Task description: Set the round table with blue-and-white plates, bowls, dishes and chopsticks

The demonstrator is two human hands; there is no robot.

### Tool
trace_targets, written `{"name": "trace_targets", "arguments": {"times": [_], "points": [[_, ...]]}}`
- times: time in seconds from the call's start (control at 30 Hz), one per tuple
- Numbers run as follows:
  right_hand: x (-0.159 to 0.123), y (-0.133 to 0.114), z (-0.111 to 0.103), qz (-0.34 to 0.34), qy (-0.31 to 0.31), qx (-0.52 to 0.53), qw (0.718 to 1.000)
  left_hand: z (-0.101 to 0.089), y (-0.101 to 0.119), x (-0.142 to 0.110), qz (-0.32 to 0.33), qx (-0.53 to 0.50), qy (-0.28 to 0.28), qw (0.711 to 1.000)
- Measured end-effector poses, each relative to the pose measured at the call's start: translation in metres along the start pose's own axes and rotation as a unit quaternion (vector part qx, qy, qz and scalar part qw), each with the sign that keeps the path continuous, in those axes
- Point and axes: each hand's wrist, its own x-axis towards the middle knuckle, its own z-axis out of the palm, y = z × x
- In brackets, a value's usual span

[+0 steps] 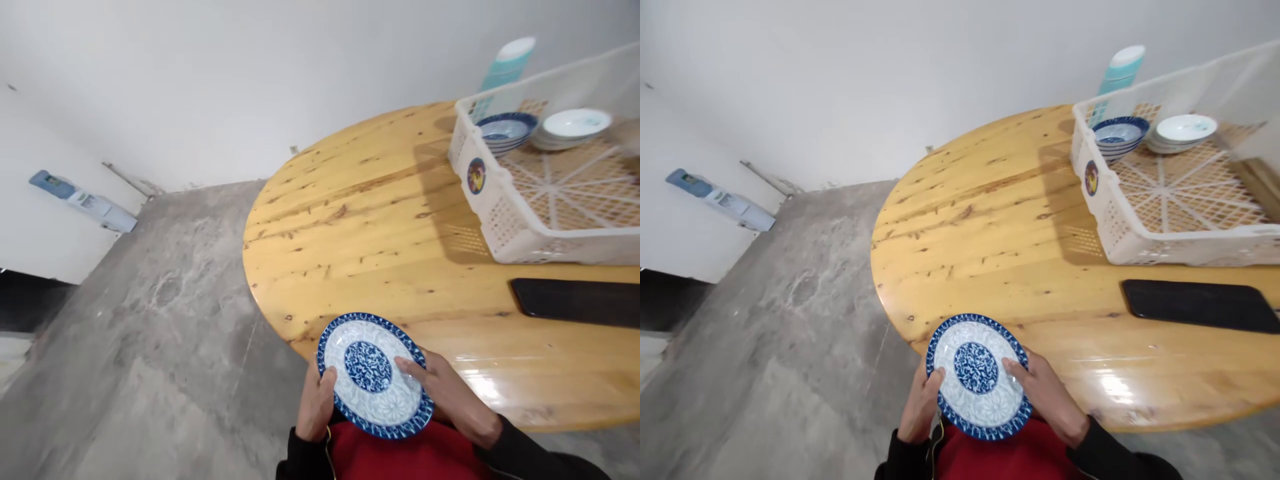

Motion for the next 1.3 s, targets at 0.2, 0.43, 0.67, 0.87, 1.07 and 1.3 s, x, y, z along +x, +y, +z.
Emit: {"name": "trace_targets", "arguments": {"times": [0.2, 0.43, 0.67, 0.87, 1.07, 1.3], "points": [[0.011, -0.002, 0.026, 0.037, 0.142, 0.058, 0.987, -0.024, 0.014, 0.072, 0.036, 0.05, -0.117, 0.991], [0.037, 0.0, 0.094, 0.068, 0.292, 0.116, 0.947, -0.068, 0.026, 0.159, 0.069, 0.134, -0.247, 0.957], [0.085, 0.005, 0.131, 0.069, 0.331, 0.182, 0.924, -0.088, 0.038, 0.232, 0.066, 0.146, -0.316, 0.935], [0.135, -0.016, 0.113, 0.062, 0.344, 0.196, 0.916, -0.069, 0.062, 0.281, 0.055, 0.123, -0.31, 0.941], [0.198, -0.054, 0.083, 0.049, 0.348, 0.207, 0.913, -0.036, 0.087, 0.34, 0.051, 0.083, -0.284, 0.954], [0.266, -0.098, 0.049, 0.044, 0.361, 0.215, 0.906, 0.002, 0.117, 0.409, 0.049, 0.098, -0.258, 0.96]]}}
